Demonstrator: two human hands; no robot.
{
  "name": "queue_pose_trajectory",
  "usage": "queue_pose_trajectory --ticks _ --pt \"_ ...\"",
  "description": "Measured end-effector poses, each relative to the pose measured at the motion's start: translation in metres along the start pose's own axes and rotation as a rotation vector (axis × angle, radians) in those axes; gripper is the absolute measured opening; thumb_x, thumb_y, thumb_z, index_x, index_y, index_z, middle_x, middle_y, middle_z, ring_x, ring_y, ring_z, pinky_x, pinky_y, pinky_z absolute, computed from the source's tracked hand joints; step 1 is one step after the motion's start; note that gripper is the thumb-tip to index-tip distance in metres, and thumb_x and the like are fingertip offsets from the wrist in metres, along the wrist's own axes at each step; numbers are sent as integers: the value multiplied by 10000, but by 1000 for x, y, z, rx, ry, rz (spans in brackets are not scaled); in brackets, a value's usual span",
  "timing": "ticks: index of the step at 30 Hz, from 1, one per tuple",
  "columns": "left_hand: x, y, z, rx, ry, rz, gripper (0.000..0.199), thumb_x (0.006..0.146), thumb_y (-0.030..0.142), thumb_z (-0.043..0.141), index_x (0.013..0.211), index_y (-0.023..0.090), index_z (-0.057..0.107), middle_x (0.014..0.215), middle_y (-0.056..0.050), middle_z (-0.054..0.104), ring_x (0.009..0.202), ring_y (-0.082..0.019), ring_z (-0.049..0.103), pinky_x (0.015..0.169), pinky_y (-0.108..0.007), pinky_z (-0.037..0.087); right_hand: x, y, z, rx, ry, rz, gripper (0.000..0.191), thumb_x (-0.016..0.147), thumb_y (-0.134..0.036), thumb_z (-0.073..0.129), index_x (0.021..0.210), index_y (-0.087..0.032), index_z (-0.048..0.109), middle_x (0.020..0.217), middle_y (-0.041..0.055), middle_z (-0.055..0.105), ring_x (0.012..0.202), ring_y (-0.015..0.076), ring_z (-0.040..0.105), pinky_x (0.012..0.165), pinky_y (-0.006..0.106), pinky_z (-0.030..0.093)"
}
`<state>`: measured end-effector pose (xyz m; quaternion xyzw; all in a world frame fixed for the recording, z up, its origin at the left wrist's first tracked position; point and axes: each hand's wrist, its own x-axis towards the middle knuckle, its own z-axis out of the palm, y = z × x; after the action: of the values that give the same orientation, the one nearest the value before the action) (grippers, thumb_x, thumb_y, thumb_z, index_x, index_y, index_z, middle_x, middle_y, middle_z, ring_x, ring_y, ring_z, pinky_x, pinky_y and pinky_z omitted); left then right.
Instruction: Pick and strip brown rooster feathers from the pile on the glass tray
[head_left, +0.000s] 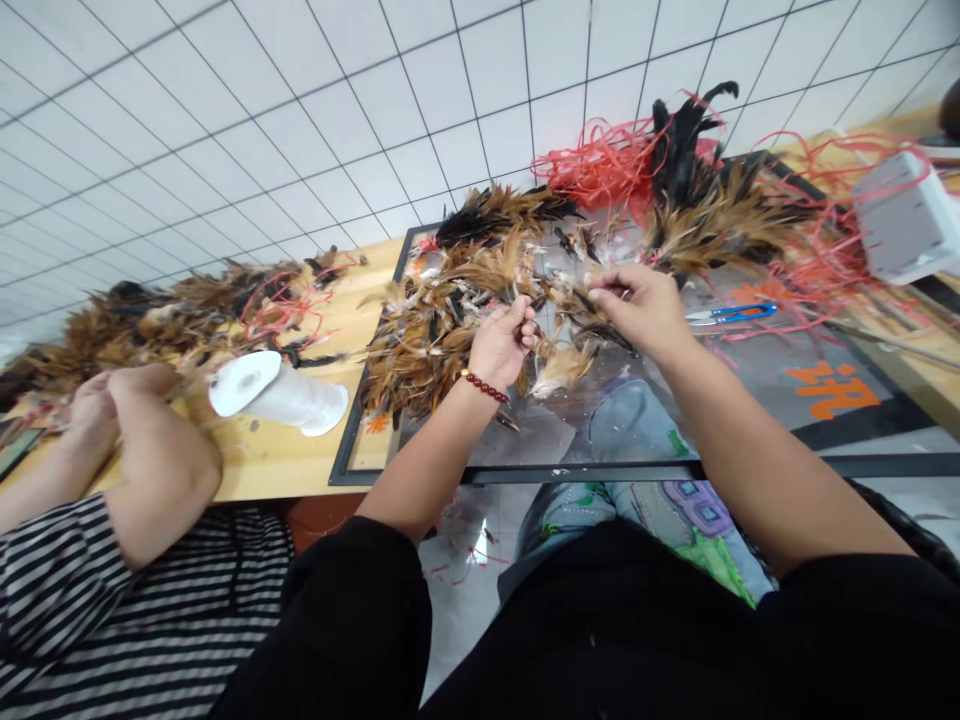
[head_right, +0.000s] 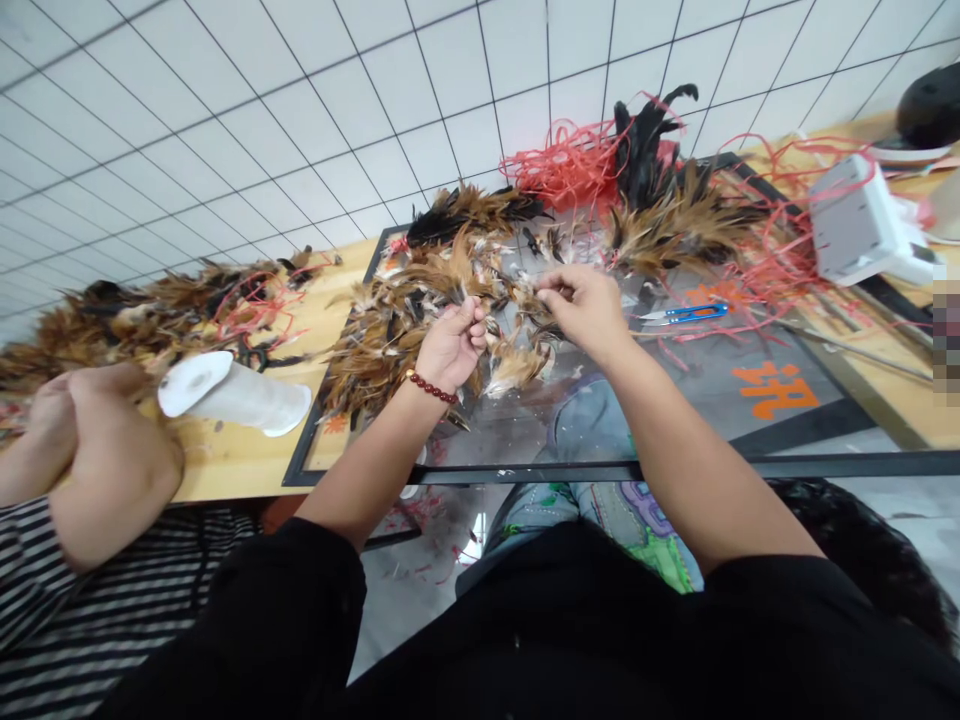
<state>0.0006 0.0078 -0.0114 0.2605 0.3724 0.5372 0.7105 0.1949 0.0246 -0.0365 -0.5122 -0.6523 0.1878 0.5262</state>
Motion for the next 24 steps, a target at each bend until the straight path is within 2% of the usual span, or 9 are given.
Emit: queue_pose_trajectory --ticks 4,6,9,13,18,21,24 --pt "0 1 1 -19 43 17 147 819 200 733 797 140 601 623 59 559 463 1 453 446 -119 335 -8 -6 5 -58 -302 -170 124 806 -238 614 840 -207 730 842 44 714 800 195 624 769 354 460" --pt "-1 1 1 -17 48 16 147 821 199 732 797 141 599 623 61 557 464 4 451 446 -116 334 -11 -4 6 -242 -390 -256 173 815 -194 588 888 -224 741 926 63 721 899 225 616 817 389 422" --pt "-2 2 2 -3 47 5 144 833 201 720 796 143 594 623 61 558 467 7 455 447 -113 339 -15 3 5 -532 -450 -314 225 792 -146 583 915 -241 747 1073 84 708 1048 281 565 858 447 343" --pt "-2 1 3 25 53 -1 174 806 222 750 795 144 595 627 60 566 468 8 458 447 -116 345 -13 8 0 -626 -422 -314 157 798 -157 564 782 -214 709 1032 85 714 1047 293 541 865 460 297" --pt "-3 -2 2 88 40 -64 147 810 206 742 804 134 615 627 47 590 480 -6 493 463 -128 376 -10 -5 -3 -523 -283 -300 205 862 -159 488 909 -218 678 930 77 707 931 259 585 884 450 320" --pt "-4 -4 2 167 29 -98 136 829 189 717 777 119 613 667 8 644 504 -23 538 482 -141 414 -11 -14 -4 -488 -200 -340 223 897 -168 457 927 -235 667 890 60 698 906 249 592 927 465 326" --pt "-5 -5 1 202 -8 -163 125 872 170 658 771 110 615 675 -19 666 517 -38 571 495 -148 446 -11 -20 -4 -488 -182 -395 221 919 -192 453 918 -258 664 872 46 688 921 244 578 971 484 316"
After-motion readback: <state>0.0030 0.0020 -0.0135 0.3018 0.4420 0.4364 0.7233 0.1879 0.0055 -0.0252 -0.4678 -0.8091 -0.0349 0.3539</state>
